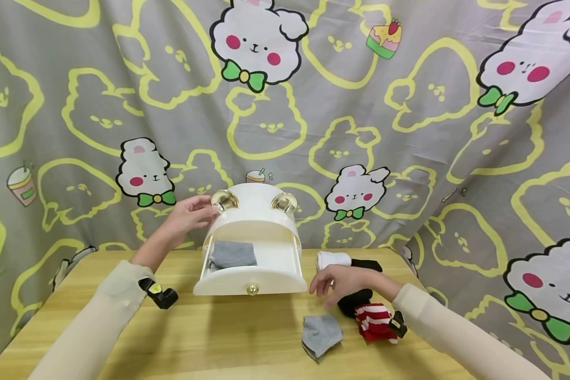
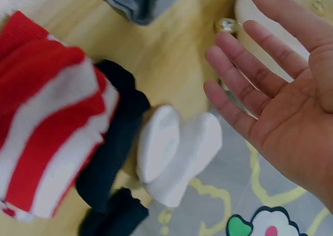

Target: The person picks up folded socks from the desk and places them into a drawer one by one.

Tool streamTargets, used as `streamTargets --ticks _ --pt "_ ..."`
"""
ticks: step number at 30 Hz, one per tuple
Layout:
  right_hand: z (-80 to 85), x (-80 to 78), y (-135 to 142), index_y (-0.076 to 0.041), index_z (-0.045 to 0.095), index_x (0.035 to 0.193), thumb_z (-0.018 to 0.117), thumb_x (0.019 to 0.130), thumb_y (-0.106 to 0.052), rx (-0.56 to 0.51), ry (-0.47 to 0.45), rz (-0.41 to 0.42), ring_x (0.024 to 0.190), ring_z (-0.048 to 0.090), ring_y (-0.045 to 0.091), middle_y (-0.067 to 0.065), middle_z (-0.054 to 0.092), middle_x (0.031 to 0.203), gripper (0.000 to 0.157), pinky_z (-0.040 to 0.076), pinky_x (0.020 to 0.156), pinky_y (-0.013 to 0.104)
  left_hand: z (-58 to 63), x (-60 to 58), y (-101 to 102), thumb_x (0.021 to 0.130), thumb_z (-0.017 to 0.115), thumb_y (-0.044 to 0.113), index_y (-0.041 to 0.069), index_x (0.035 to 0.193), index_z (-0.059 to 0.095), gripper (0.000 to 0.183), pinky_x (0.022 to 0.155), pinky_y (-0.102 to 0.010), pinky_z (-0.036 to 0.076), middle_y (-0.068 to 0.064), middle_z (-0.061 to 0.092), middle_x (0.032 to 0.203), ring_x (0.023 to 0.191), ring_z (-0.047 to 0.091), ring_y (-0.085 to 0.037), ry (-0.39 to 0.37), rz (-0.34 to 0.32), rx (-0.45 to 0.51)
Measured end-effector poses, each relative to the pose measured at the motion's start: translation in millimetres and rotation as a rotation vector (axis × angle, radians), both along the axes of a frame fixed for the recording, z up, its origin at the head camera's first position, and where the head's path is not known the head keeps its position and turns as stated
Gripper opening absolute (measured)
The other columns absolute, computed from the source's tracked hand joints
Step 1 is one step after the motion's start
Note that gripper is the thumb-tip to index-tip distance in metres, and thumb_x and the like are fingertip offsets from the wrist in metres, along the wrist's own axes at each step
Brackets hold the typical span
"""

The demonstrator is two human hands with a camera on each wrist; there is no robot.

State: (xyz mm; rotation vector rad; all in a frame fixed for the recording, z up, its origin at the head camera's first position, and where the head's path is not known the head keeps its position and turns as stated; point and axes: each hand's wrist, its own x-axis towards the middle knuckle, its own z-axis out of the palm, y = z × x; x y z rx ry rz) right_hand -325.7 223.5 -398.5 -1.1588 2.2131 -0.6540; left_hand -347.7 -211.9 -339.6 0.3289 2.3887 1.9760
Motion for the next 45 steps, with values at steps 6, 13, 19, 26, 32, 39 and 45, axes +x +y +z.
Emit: streamTargets --ticks 6,13,19,26,32,39,45 --pt "-18.7 2.6 -1 0.001 0.067 0.123 0.082 0.086 -0.013 0.016 -0.004 0.008 0.102 0.067 0.031 0.021 0.070 0.110 0.042 0.058 0.093 0.039 -0.4 -0.9 0 0.100 0.067 0.031 0.000 0.153 0.038 0.068 0.115 -0.056 0.042 0.016 0.067 0.099 0.095 0.067 -0.004 -0.011 -0.003 -0.003" --pt "-32.2 5.5 -3 -0.004 0.069 0.119 0.086 0.082 -0.016 0.050 -0.019 -0.032 0.096 0.069 0.025 0.016 0.071 0.105 0.042 0.057 0.086 0.027 0.9 -0.9 -1 0.101 0.066 0.031 0.000 0.150 0.041 0.064 0.113 -0.055 0.045 0.017 0.067 0.098 0.093 0.067 -0.003 -0.007 0.002 -0.007" --pt "-35.5 3.9 -5 -0.003 0.069 0.117 0.087 0.080 -0.014 0.071 0.001 -0.016 0.092 0.069 0.019 0.014 0.072 0.102 0.042 0.057 0.083 0.024 3.6 -4.0 -1 0.100 0.067 0.033 0.002 0.148 0.044 0.062 0.113 -0.055 0.045 0.016 0.067 0.098 0.092 0.066 -0.003 -0.001 0.011 -0.011" --pt "-42.3 4.9 -8 -0.006 0.071 0.116 0.087 0.079 -0.010 0.083 -0.061 -0.059 0.091 0.067 0.018 0.009 0.070 0.100 0.041 0.054 0.080 0.019 4.5 -4.3 -1 0.099 0.068 0.033 0.003 0.149 0.043 0.063 0.114 -0.055 0.044 0.016 0.068 0.097 0.093 0.066 -0.003 -0.017 0.014 -0.002" --pt "-47.0 7.0 -10 -0.011 0.072 0.114 0.087 0.079 -0.010 0.080 -0.078 -0.054 0.082 0.061 0.008 -0.005 0.066 0.091 0.039 0.052 0.075 0.017 4.9 -3.2 -1 0.100 0.067 0.032 0.002 0.150 0.042 0.063 0.114 -0.055 0.044 0.017 0.068 0.097 0.094 0.067 -0.004 -0.025 0.004 0.003" --pt "-51.9 6.5 -10 -0.012 0.073 0.112 0.087 0.079 -0.009 0.065 -0.040 -0.015 0.080 0.060 0.000 -0.007 0.068 0.090 0.035 0.053 0.075 0.017 5.3 -3.2 -1 0.100 0.066 0.031 0.001 0.150 0.042 0.063 0.115 -0.056 0.042 0.017 0.067 0.097 0.093 0.067 -0.004 -0.025 0.004 0.006" --pt "-54.5 7.3 -10 -0.010 0.073 0.103 0.086 0.080 -0.008 0.046 -0.059 -0.003 0.077 0.057 -0.001 -0.006 0.067 0.086 0.026 0.051 0.072 0.015 4.5 -2.5 -1 0.100 0.066 0.031 0.001 0.150 0.042 0.063 0.115 -0.056 0.042 0.016 0.067 0.097 0.094 0.066 -0.004 -0.026 0.004 0.001"
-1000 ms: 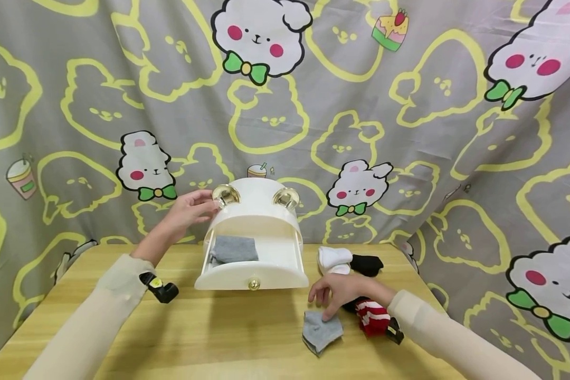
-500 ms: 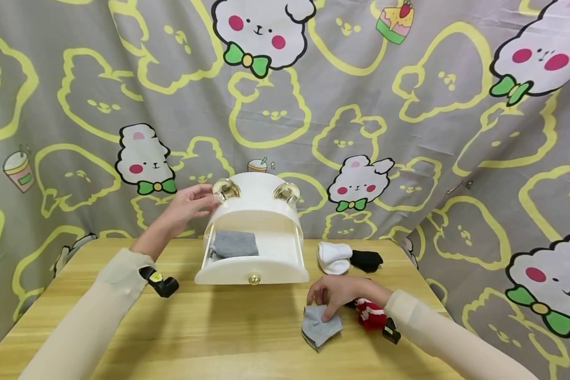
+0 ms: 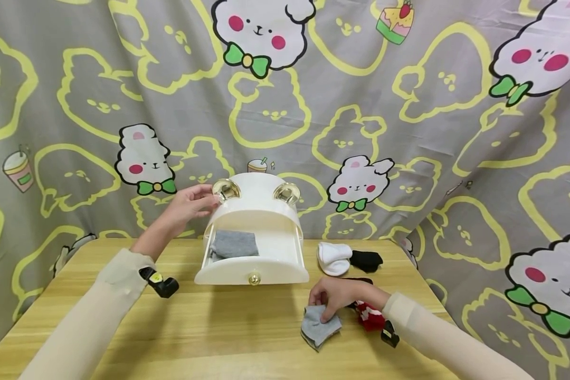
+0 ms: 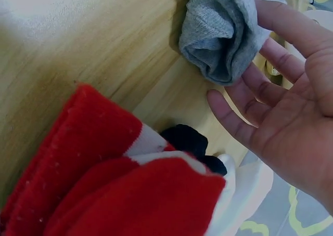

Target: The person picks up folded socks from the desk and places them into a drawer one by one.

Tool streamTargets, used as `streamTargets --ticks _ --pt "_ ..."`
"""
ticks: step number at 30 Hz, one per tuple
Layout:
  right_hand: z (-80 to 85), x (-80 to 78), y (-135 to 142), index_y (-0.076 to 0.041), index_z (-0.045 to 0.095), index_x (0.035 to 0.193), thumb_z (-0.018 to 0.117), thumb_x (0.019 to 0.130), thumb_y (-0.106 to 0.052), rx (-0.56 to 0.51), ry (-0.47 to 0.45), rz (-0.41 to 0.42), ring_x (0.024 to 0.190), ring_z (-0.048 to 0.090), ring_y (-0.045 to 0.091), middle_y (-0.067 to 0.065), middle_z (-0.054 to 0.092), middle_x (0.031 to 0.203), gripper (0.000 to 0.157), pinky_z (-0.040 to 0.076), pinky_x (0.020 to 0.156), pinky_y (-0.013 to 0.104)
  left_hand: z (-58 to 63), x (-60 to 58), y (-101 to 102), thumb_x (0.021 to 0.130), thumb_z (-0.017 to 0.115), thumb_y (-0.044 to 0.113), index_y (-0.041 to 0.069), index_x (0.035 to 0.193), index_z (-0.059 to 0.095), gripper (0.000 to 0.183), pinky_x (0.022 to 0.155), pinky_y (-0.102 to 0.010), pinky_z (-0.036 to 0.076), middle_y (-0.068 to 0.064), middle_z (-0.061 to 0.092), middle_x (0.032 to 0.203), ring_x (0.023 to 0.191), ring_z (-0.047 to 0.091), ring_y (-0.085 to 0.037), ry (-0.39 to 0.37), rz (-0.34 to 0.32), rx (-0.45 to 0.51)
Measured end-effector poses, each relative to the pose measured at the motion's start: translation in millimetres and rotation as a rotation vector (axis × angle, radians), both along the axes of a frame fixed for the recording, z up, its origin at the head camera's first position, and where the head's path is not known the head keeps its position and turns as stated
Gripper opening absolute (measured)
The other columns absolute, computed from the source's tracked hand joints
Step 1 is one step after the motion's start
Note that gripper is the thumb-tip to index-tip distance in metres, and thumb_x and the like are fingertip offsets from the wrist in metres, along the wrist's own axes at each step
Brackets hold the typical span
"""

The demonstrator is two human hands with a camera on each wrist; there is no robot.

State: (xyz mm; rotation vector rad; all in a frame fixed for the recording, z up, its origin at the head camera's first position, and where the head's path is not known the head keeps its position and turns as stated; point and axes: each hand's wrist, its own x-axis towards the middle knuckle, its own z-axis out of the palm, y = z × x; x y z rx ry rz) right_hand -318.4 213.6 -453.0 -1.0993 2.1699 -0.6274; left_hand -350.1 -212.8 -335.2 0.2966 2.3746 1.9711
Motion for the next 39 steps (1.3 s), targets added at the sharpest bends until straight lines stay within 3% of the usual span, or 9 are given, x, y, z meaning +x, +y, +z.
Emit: streamTargets --ticks 8,15,24,39 --pt "0.9 3.9 0 -0.010 0.070 0.100 0.083 0.082 -0.005 -0.003 -0.034 -0.023 0.078 0.056 -0.001 -0.009 0.064 0.088 0.023 0.050 0.073 0.016 -0.3 1.2 1 0.100 0.066 0.031 0.001 0.149 0.042 0.062 0.114 -0.055 0.043 0.017 0.067 0.096 0.093 0.066 -0.005 0.013 0.000 0.001" --pt "0.4 5.5 0 -0.011 0.068 0.097 0.081 0.082 -0.003 -0.008 -0.055 -0.006 0.079 0.057 -0.003 -0.014 0.062 0.087 0.021 0.051 0.074 0.016 -2.5 2.5 0 0.101 0.064 0.034 0.001 0.146 0.045 0.059 0.111 -0.049 0.047 0.017 0.067 0.097 0.093 0.066 -0.003 0.022 -0.005 -0.024" --pt "4.3 1.2 0 -0.010 0.068 0.098 0.079 0.083 -0.001 -0.006 -0.075 -0.011 0.078 0.054 -0.002 -0.014 0.059 0.087 0.021 0.048 0.072 0.015 -2.1 1.6 0 0.101 0.066 0.032 0.000 0.147 0.045 0.060 0.114 -0.056 0.043 0.017 0.068 0.096 0.094 0.066 -0.007 0.027 -0.009 -0.001" --pt "11.5 -6.5 4 -0.003 0.069 0.103 0.078 0.083 0.001 -0.044 -0.164 -0.031 0.085 0.059 0.001 -0.007 0.065 0.092 0.022 0.051 0.077 0.018 -2.4 1.4 0 0.101 0.065 0.032 0.000 0.147 0.044 0.059 0.114 -0.055 0.044 0.018 0.068 0.096 0.097 0.067 -0.008 0.019 -0.009 0.000"
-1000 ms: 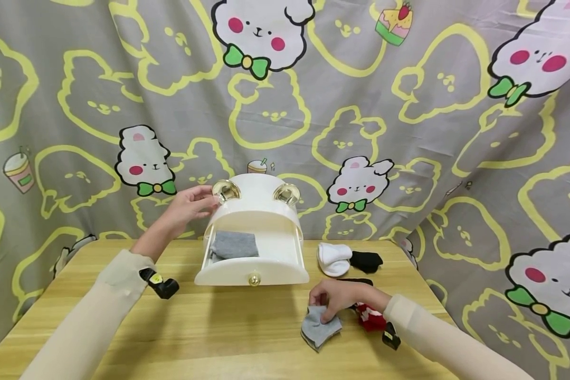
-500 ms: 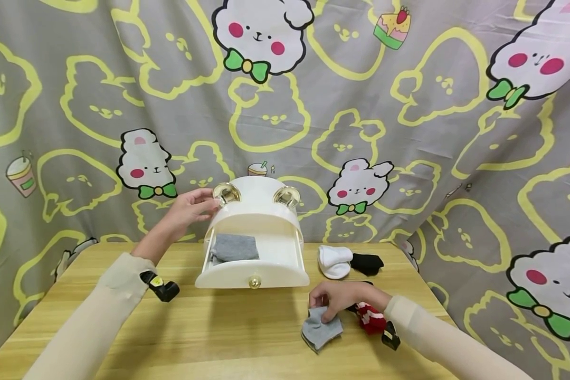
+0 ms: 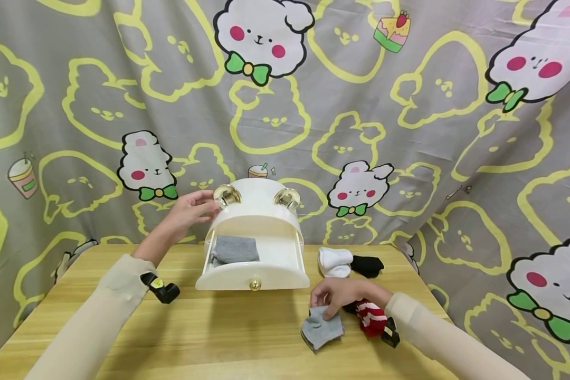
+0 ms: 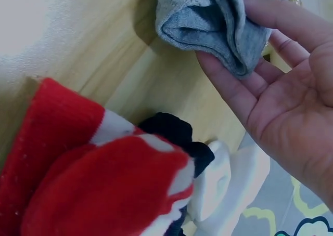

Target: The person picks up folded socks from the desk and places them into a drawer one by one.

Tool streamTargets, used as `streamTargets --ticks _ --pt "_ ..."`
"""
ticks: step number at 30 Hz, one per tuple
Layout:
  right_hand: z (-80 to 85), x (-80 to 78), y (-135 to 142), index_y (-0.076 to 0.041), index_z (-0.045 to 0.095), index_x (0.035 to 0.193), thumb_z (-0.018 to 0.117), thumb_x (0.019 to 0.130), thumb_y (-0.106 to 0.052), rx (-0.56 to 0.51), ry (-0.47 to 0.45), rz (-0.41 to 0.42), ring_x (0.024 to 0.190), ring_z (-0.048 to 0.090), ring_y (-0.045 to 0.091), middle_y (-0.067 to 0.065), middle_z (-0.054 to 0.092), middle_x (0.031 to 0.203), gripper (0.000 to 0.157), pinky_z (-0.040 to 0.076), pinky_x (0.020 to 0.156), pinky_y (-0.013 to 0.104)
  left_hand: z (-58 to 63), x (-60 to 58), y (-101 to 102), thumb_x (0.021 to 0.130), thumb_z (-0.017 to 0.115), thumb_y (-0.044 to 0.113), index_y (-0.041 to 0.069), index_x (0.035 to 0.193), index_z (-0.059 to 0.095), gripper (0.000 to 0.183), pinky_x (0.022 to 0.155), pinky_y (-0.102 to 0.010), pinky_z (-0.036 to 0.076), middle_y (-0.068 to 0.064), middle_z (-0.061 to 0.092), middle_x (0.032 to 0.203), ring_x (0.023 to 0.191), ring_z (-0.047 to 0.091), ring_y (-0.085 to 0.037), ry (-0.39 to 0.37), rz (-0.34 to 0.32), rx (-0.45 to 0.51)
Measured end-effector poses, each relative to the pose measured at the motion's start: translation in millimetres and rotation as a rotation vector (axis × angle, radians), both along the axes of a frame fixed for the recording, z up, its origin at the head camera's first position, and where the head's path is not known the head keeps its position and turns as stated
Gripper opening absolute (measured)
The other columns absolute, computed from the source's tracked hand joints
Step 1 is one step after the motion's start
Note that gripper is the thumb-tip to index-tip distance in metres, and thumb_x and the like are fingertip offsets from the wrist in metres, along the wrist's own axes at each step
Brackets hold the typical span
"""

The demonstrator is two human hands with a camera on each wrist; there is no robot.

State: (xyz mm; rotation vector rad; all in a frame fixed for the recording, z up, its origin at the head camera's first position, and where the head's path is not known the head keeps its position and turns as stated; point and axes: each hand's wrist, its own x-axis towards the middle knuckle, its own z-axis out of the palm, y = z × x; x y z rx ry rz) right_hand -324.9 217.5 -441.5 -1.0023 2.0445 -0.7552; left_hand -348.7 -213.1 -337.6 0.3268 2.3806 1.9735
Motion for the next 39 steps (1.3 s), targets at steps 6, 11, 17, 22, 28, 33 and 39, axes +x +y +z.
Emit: streamTargets --ticks 6,11,17,22,28,33,39 --pt "9.9 -0.4 0 -0.004 0.069 0.103 0.078 0.085 0.001 0.001 0.003 -0.007 0.084 0.058 0.001 -0.007 0.064 0.092 0.021 0.050 0.076 0.017 1.8 0.5 0 0.101 0.065 0.032 0.001 0.147 0.044 0.059 0.114 -0.055 0.043 0.018 0.068 0.095 0.097 0.067 -0.009 0.004 0.002 0.003" --pt "14.8 -1.4 0 -0.005 0.068 0.102 0.078 0.085 0.001 -0.010 0.014 -0.008 0.084 0.058 0.002 -0.010 0.062 0.091 0.020 0.050 0.075 0.017 1.6 1.1 0 0.101 0.066 0.031 0.000 0.146 0.045 0.059 0.114 -0.056 0.043 0.017 0.069 0.095 0.094 0.067 -0.007 0.005 0.004 0.008" --pt "24.4 -3.0 3 -0.006 0.068 0.100 0.078 0.085 0.000 -0.011 0.044 0.020 0.084 0.058 0.003 -0.010 0.062 0.091 0.019 0.050 0.075 0.018 -0.2 2.2 -1 0.101 0.066 0.031 0.000 0.148 0.044 0.061 0.115 -0.056 0.042 0.016 0.069 0.096 0.094 0.067 -0.006 0.001 -0.002 0.006" --pt "39.2 -6.9 7 -0.008 0.069 0.100 0.078 0.085 -0.002 0.007 0.082 0.028 0.082 0.057 0.003 -0.009 0.062 0.091 0.018 0.050 0.074 0.018 -1.8 1.8 -1 0.101 0.065 0.031 0.000 0.148 0.044 0.061 0.114 -0.056 0.043 0.017 0.069 0.096 0.095 0.067 -0.007 0.012 -0.001 0.006" --pt "63.9 -11.0 15 -0.006 0.068 0.100 0.077 0.085 -0.001 -0.017 0.109 0.034 0.081 0.057 0.006 -0.002 0.061 0.091 0.018 0.052 0.074 0.022 -4.7 1.2 1 0.101 0.065 0.030 -0.001 0.145 0.046 0.058 0.115 -0.058 0.041 0.017 0.069 0.095 0.091 0.066 -0.005 0.010 -0.003 0.010" --pt "88.6 -13.8 20 -0.007 0.067 0.099 0.077 0.087 -0.002 -0.032 0.160 0.041 0.084 0.060 0.008 0.000 0.062 0.093 0.016 0.055 0.076 0.026 -5.5 0.8 2 0.101 0.065 0.031 -0.001 0.145 0.046 0.058 0.115 -0.058 0.041 0.015 0.069 0.097 0.091 0.066 -0.004 0.021 -0.003 0.011" --pt "116.7 -18.3 24 -0.007 0.067 0.101 0.077 0.089 -0.007 -0.040 0.199 0.034 0.085 0.062 0.011 0.002 0.061 0.095 0.016 0.056 0.077 0.026 -4.0 0.4 0 0.101 0.065 0.031 -0.001 0.147 0.044 0.060 0.115 -0.059 0.040 0.016 0.069 0.098 0.092 0.066 -0.004 0.026 0.000 0.006"
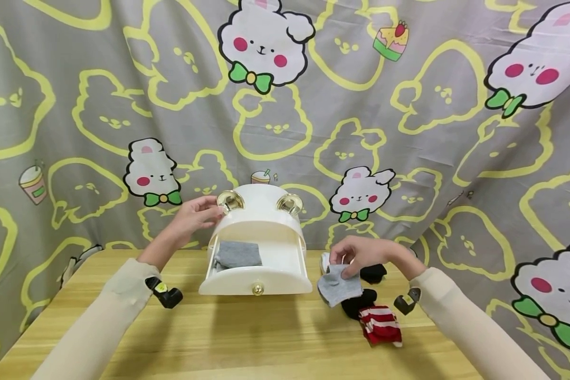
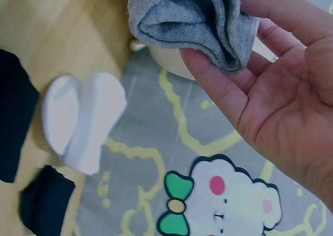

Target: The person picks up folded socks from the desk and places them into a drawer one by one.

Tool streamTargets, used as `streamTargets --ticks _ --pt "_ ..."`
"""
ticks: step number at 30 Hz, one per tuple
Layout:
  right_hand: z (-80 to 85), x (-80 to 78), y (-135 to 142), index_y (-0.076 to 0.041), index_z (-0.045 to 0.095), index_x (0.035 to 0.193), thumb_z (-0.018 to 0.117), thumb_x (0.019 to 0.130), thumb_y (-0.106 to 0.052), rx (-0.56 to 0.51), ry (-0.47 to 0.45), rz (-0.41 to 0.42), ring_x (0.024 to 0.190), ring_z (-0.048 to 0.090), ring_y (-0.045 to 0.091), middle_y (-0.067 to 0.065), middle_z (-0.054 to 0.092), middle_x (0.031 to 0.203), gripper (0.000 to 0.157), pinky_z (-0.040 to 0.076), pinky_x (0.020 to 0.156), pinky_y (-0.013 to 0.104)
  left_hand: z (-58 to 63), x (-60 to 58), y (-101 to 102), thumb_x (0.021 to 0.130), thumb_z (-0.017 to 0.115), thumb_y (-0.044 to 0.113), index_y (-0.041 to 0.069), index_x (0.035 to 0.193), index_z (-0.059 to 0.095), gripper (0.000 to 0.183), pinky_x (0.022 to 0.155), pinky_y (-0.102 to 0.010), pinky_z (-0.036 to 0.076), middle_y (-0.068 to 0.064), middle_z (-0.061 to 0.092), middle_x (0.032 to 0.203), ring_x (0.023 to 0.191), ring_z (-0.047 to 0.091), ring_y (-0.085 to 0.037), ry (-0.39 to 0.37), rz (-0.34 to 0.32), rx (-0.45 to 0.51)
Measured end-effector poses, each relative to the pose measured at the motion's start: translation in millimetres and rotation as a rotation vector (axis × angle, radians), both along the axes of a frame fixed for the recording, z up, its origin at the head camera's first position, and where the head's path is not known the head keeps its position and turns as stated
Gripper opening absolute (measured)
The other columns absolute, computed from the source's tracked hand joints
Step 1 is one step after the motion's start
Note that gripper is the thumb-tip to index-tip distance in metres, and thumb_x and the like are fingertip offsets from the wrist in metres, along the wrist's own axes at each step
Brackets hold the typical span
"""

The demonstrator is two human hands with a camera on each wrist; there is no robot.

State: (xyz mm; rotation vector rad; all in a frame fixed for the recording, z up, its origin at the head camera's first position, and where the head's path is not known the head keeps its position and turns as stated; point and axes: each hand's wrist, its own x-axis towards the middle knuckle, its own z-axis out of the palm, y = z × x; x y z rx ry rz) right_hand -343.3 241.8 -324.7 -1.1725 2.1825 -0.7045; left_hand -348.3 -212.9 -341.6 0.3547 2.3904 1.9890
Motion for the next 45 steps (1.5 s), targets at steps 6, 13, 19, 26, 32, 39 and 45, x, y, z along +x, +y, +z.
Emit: streamTargets --ticks 6,13,19,26,32,39,45 --pt "23.2 -1.8 -2 -0.006 0.068 0.104 0.077 0.088 -0.006 0.016 -0.013 -0.042 0.085 0.059 0.016 0.004 0.061 0.097 0.019 0.055 0.076 0.027 0.7 -0.1 -1 0.101 0.065 0.031 -0.001 0.147 0.045 0.059 0.115 -0.058 0.041 0.016 0.068 0.097 0.092 0.066 -0.004 -0.003 0.005 -0.006" --pt "47.3 -3.9 -7 -0.011 0.069 0.104 0.077 0.089 -0.006 0.045 0.042 -0.055 0.084 0.061 0.016 0.003 0.065 0.098 0.018 0.056 0.074 0.027 0.6 0.3 0 0.101 0.065 0.032 -0.001 0.147 0.045 0.060 0.115 -0.058 0.041 0.015 0.068 0.097 0.092 0.066 -0.004 -0.005 -0.002 -0.006" --pt "68.1 -7.1 -18 -0.006 0.068 0.108 0.076 0.090 -0.006 0.003 0.020 -0.044 0.085 0.061 0.014 0.004 0.064 0.100 0.020 0.055 0.075 0.026 -0.2 0.4 1 0.101 0.066 0.034 0.001 0.147 0.046 0.060 0.113 -0.056 0.044 0.014 0.068 0.100 0.094 0.066 -0.004 -0.003 0.003 -0.017" --pt "82.8 -10.2 -40 -0.003 0.067 0.110 0.075 0.091 -0.004 -0.068 -0.010 -0.037 0.084 0.062 0.013 0.006 0.064 0.096 0.021 0.053 0.071 0.024 -0.6 0.2 0 0.101 0.066 0.033 0.001 0.147 0.046 0.059 0.113 -0.056 0.044 0.013 0.068 0.100 0.094 0.066 -0.004 -0.004 0.005 -0.019" --pt "84.4 -7.1 -65 -0.004 0.069 0.109 0.076 0.089 -0.004 -0.084 0.017 -0.051 0.084 0.064 0.014 0.005 0.065 0.098 0.021 0.055 0.071 0.024 0.7 -0.6 1 0.100 0.067 0.033 0.001 0.146 0.046 0.060 0.114 -0.058 0.043 0.013 0.068 0.100 0.094 0.066 -0.005 -0.004 0.001 -0.014" --pt "81.9 2.0 -91 -0.008 0.072 0.106 0.078 0.088 -0.003 -0.063 0.084 -0.103 0.087 0.064 0.017 0.001 0.067 0.096 0.020 0.055 0.073 0.025 2.1 -2.9 1 0.101 0.066 0.030 0.001 0.146 0.047 0.058 0.112 -0.055 0.045 0.015 0.068 0.098 0.094 0.067 -0.006 0.001 0.011 -0.008" --pt "73.1 7.8 -104 -0.005 0.073 0.102 0.079 0.086 -0.002 -0.058 0.137 -0.091 0.086 0.065 0.014 0.002 0.070 0.094 0.018 0.057 0.076 0.026 -0.1 -1.3 0 0.101 0.065 0.029 0.000 0.148 0.045 0.058 0.114 -0.056 0.044 0.015 0.068 0.098 0.092 0.067 -0.004 -0.008 0.001 -0.003"
